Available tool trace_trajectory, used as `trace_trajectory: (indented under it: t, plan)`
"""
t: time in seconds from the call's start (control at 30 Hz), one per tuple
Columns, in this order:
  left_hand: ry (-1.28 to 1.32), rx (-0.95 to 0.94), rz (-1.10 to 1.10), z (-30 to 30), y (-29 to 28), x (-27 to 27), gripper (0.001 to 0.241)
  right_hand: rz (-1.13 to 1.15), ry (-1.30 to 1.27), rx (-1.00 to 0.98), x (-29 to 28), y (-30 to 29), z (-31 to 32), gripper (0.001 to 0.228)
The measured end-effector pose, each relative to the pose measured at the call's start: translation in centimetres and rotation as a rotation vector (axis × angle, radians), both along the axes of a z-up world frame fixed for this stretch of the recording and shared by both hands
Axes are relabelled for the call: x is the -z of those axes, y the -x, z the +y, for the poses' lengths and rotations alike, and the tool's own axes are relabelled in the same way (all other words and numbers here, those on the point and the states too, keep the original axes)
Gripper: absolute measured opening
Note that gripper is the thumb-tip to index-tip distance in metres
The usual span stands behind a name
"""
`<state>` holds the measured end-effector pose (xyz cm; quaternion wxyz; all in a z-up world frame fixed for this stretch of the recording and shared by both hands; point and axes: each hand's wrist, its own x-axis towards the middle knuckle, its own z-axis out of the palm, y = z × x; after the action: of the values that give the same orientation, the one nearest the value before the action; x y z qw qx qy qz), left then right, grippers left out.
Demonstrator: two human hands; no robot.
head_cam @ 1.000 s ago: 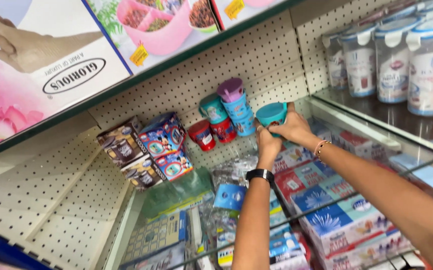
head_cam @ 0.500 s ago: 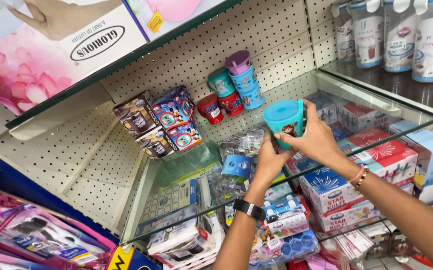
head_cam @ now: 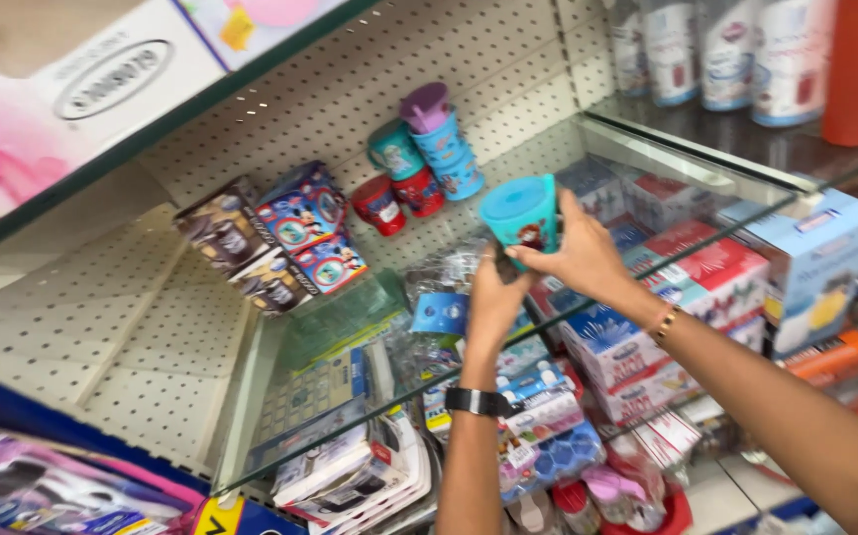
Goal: Picking up and examining various containers, mugs, and household items from store shelves and placing them into a shopping cart.
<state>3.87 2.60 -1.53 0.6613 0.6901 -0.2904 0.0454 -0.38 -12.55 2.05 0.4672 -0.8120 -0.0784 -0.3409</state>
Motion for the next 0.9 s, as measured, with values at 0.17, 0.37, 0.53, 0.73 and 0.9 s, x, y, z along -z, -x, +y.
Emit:
trace_trajectory:
  t: [0.17,0.37,0.53,0.73,0.9]
  plan:
    - [0.004,-0.014,-0.059,0.7,-1.0,1.0,0.05,0.02,-0.003,0.009,-0.3,0.8,0.2,0.085]
    - [-0.079,-0.091,-0.127,0.4,2.4,-0.4,0.047,0.01,0.022,0.017,0.6,2.6,-0.6,0.088]
    - [-0.191,-0.173,-0.194,-0.9,9.0,-0.9,0.056,0.034,-0.005,-0.043,0.4,9.2,-3.1,0.09]
    - [-0.204,-0.038,-0.146,-4.9,17.0,3.6,0.061,-0.079,0.059,0.052,4.4,20.2,-7.0,0.096]
    - [-0.122,0.36,0.043,-10.5,21.9,10.5,0.064,0.199,-0.204,0.273,10.3,28.0,-10.1,0.092]
